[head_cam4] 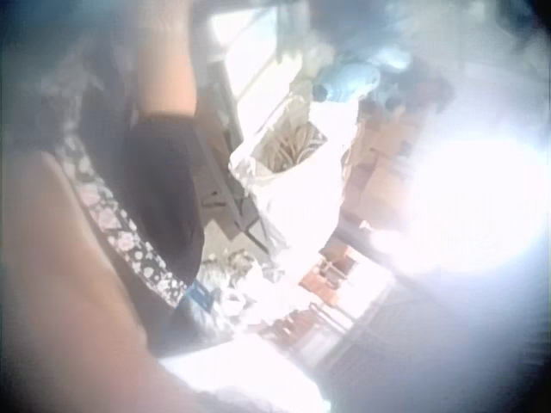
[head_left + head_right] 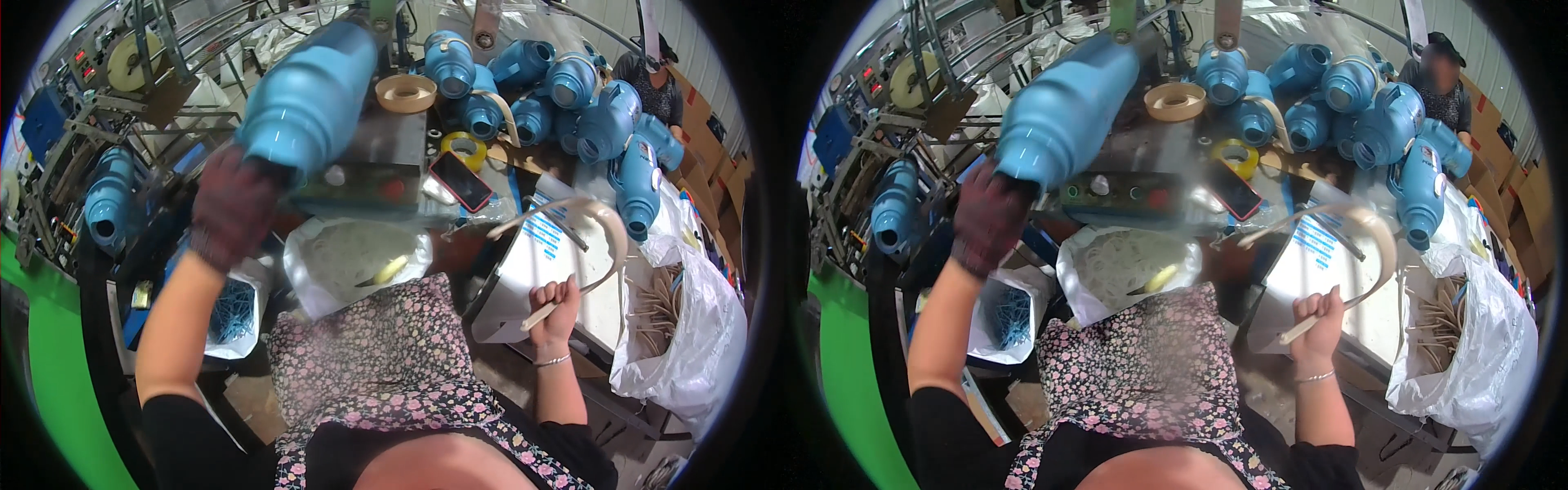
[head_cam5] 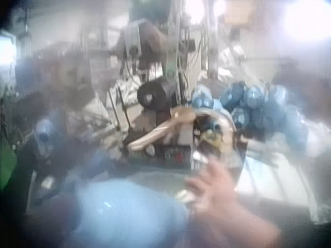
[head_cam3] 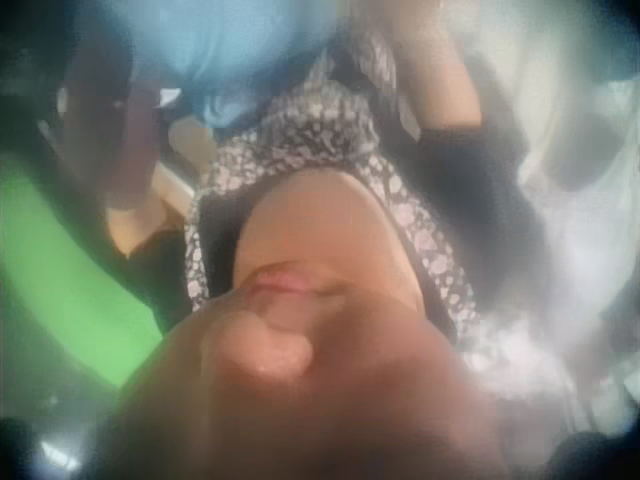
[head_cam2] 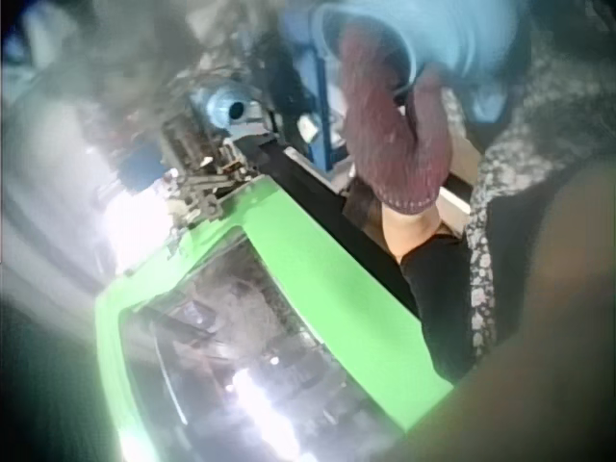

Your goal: The person assembles water pitchers by inserting internal components, attaching handles, and placing them onto a rotating assembly machine.

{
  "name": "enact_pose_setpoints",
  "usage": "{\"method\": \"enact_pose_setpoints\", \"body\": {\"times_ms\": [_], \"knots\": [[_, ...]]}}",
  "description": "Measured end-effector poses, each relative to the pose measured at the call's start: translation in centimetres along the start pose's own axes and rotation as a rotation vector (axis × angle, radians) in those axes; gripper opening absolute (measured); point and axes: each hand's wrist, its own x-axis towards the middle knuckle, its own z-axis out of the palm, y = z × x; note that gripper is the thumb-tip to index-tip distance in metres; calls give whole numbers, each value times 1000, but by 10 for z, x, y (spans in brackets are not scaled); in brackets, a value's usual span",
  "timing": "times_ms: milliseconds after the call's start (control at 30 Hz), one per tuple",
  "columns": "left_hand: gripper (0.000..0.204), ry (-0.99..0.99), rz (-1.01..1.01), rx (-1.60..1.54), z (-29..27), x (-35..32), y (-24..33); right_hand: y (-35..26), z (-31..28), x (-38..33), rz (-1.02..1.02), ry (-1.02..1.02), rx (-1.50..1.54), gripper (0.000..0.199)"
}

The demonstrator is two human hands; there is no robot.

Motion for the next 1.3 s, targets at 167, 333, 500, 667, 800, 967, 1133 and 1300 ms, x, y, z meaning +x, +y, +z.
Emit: {"method": "enact_pose_setpoints", "body": {"times_ms": [167,333,500,667,800,967,1133,1300], "knots": [[44,-278,-152,-387,-204,-20,37,31,140,-18,104,198,-27,33],[54,-370,-744,-1117,-215,-107,88,102,187,-65,478,-445,18,35],[47,-383,-733,-790,-221,-124,99,155,194,-115,640,-311,-184,17],[39,-414,-738,-830,-226,-107,117,162,189,-110,673,-335,-230,13],[33,-444,-730,-826,-217,-113,121,166,185,-104,687,-340,-369,11],[42,-691,-312,-1046,-196,-88,95,179,180,-67,743,-763,-546,7],[45,-584,-328,-1109,-196,-119,82,173,182,-77,810,-775,-475,9],[30,202,-1289,-1499,-123,-170,91,157,181,-81,781,-827,-515,15]]}}
